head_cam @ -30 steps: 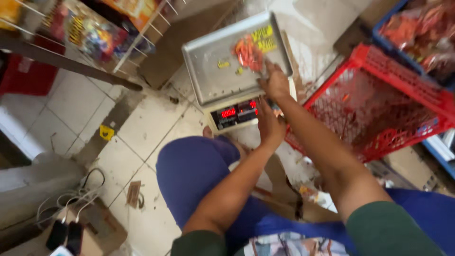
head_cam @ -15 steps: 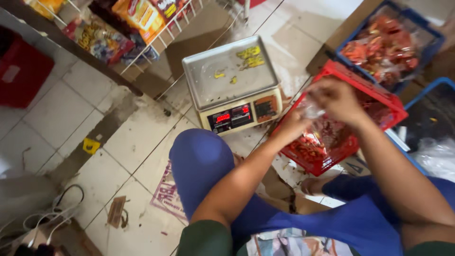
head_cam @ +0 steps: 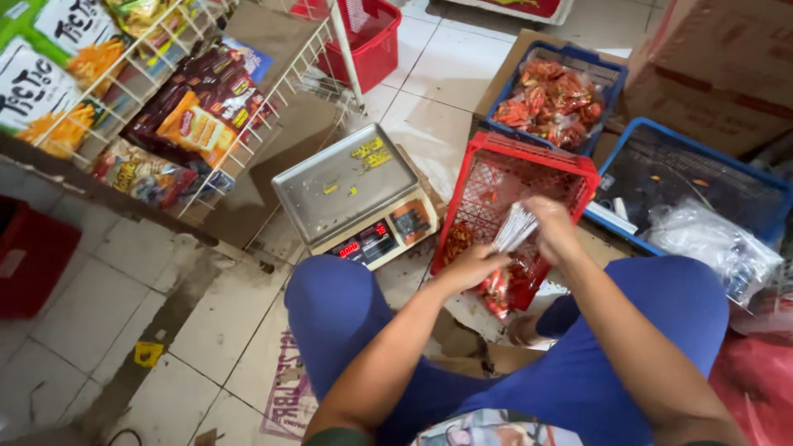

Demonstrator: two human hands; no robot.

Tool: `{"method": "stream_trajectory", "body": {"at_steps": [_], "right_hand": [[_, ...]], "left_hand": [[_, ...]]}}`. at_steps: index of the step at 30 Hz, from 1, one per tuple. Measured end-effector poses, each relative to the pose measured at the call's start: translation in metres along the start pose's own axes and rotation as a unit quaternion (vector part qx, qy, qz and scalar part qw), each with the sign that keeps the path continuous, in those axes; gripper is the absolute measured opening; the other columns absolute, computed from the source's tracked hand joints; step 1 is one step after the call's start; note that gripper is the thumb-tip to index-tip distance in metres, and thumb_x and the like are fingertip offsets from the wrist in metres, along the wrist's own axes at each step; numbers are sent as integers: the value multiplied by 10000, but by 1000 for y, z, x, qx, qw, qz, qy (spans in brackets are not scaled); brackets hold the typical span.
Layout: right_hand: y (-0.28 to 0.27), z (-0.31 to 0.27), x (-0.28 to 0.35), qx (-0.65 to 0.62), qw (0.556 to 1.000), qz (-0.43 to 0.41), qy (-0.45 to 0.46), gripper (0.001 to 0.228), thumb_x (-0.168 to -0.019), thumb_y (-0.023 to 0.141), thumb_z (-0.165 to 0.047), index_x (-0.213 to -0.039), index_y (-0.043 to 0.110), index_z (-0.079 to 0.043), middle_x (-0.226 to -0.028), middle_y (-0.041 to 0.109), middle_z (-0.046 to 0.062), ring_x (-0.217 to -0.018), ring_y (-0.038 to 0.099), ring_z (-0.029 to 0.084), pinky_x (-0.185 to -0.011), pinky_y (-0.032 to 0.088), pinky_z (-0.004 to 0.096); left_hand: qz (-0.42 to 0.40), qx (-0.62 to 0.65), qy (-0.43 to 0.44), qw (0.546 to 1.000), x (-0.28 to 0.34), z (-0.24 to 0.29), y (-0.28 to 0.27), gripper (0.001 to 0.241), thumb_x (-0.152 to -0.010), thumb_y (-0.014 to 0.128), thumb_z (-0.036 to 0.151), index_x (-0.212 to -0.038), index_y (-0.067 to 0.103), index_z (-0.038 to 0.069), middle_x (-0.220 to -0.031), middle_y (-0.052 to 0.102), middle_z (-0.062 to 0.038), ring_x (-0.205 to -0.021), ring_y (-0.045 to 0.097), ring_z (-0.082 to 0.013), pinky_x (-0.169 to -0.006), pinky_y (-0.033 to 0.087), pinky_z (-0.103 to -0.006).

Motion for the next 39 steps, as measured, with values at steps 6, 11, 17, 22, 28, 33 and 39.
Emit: {"method": "stream_trajectory", "body": {"at_steps": [6, 11, 17, 22, 28, 33, 39], "right_hand": [[37, -88, 54, 502, 730, -105, -451, 504, -635, 713, -255, -1100, 699, -60, -1128, 668, 130, -1029, 629, 348, -894, 480, 517], [80, -51, 93, 593, 699, -336, -215, 385, -783, 755, -241, -1124, 734, -63, -978, 703, 147, -874, 674, 309, -812, 484, 523], [13, -17, 71, 295, 833, -462, 75, 191, -972, 637, -184, -970, 759, -37, -728, 626, -12, -666, 523, 70, -592, 439, 286], [-15, -5, 52, 182, 935, -255, 166, 235, -1002, 640, -222, -931, 760, -32, -682, 610, -28, -579, 474, 56, -512, 360, 245], [1, 32, 45, 245, 962, -118, 11, 142, -918, 708, -122, -971, 774, -8, -813, 757, 4, -700, 648, 58, -655, 525, 222], [21, 57, 59, -55, 978, -54, 194, 188, -981, 650, -80, -1130, 719, 10, -901, 719, 88, -744, 670, 145, -652, 557, 295], [31, 53, 74, -186, 918, -202, 287, 285, -885, 658, 10, -1165, 688, -31, -1001, 747, 104, -865, 731, 186, -726, 588, 341]], "left_hand": [[-44, 24, -186, 981, 27, -38, -23, 205, -958, 590, 275, -1034, 681, 107, -696, 671, -60, -556, 623, -143, -501, 505, -348], [-139, -98, -153, 973, 33, -37, -40, 272, -972, 662, 246, -868, 692, -3, -649, 644, -80, -552, 587, -147, -505, 463, -349], [-154, -188, -111, 964, 38, 5, -39, 272, -870, 697, 272, -1043, 692, 63, -702, 659, 23, -597, 568, -70, -556, 481, -296], [-61, -151, -131, 978, 28, 18, -29, 285, -954, 689, 271, -882, 686, -5, -711, 624, -44, -588, 564, -108, -550, 473, -336], [233, -488, 193, 819, 37, 55, -12, 154, -697, 799, 184, -811, 752, 92, -900, 721, -167, -818, 654, -362, -714, 513, -442], [287, -391, -1, 874, 19, 20, -36, 112, -933, 705, 147, -986, 704, 48, -988, 713, -159, -961, 679, -345, -826, 535, -444], [84, 111, 14, 990, 22, 29, -37, 76, -943, 646, 24, -1011, 654, 57, -1021, 698, -57, -964, 644, -194, -870, 536, -359]]}}
Point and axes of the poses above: each hand's wrist, its own x-axis away from the middle knuckle, its own y-axis out of the palm, z = x × y, the point moved 2 cm from there along -x, towards the middle knuckle
